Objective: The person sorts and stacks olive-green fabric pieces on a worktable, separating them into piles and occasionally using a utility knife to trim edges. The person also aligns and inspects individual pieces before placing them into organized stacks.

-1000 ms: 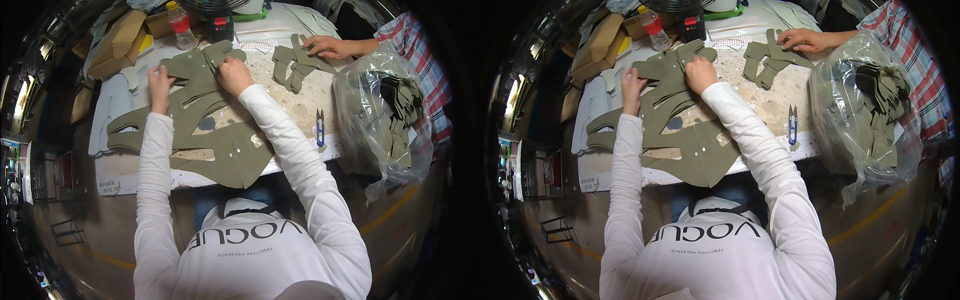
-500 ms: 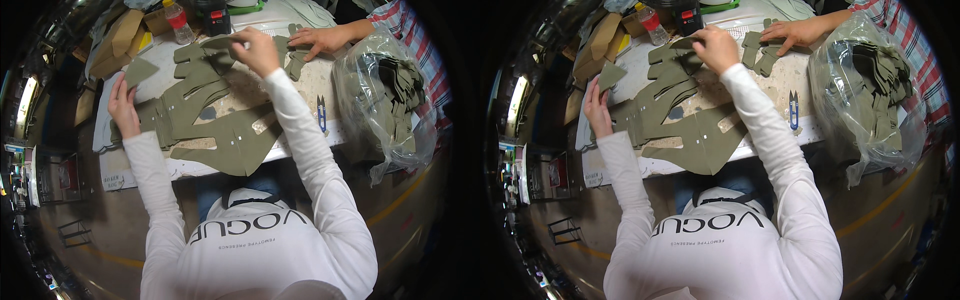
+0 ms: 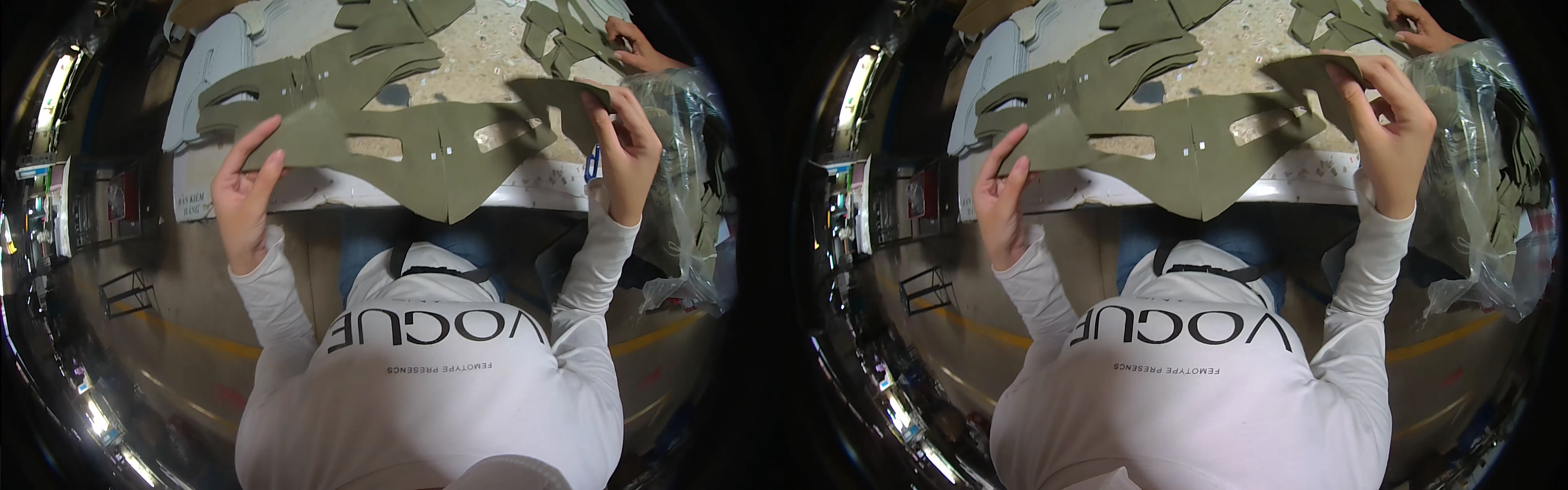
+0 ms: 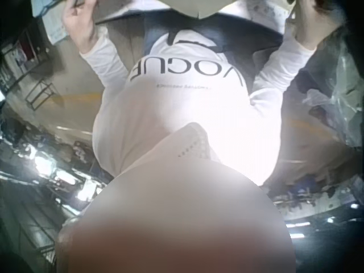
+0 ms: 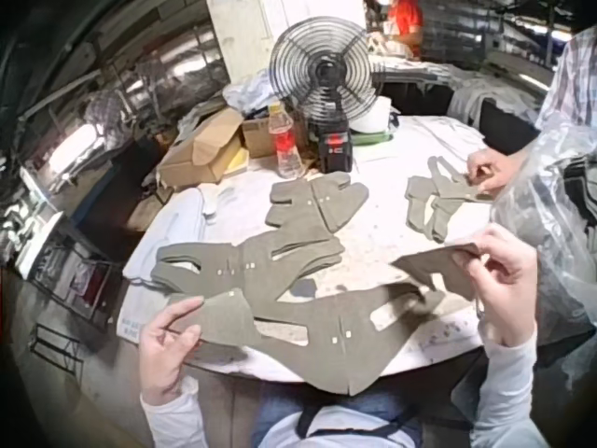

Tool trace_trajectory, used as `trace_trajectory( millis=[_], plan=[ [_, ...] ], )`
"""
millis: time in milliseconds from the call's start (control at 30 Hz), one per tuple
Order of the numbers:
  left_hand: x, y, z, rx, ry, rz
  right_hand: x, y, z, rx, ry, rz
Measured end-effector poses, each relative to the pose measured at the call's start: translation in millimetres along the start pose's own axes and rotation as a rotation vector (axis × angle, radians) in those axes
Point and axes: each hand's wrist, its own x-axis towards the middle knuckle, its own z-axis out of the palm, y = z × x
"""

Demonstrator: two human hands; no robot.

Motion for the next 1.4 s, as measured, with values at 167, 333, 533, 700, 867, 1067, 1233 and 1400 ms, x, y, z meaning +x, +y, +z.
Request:
trace_trajectory(
  millis=[167,333,533,700,867,1067,1233,1400],
  plan=[
    [-10,-30,55,-0.112,-0.155,-0.063,-47,-15,30,-0.122,-0.178,-0.122],
    [-30,-58,91,0.081,-0.038,-0.143,-100,-13,65,-0.202,-0.408,-0.086],
    [-40,-58,106,0.140,-0.017,-0.147,-122,0,71,-0.204,-0.272,-0.117],
    [-45,-53,104,0.060,-0.077,-0.250,-129,3,72,-0.199,-0.275,-0.157],
    [-46,-52,104,0.100,-0.080,-0.243,-130,4,69,-0.174,-0.299,-0.161],
    [-47,-48,102,0.126,-0.125,-0.268,-130,0,70,-0.152,-0.324,-0.182],
    [-42,-48,101,0.246,-0.160,-0.171,-129,-4,71,-0.168,-0.368,-0.168],
    [-32,-42,97,0.403,-0.269,-0.179,-124,-5,66,-0.145,-0.426,-0.153]
  ],
)
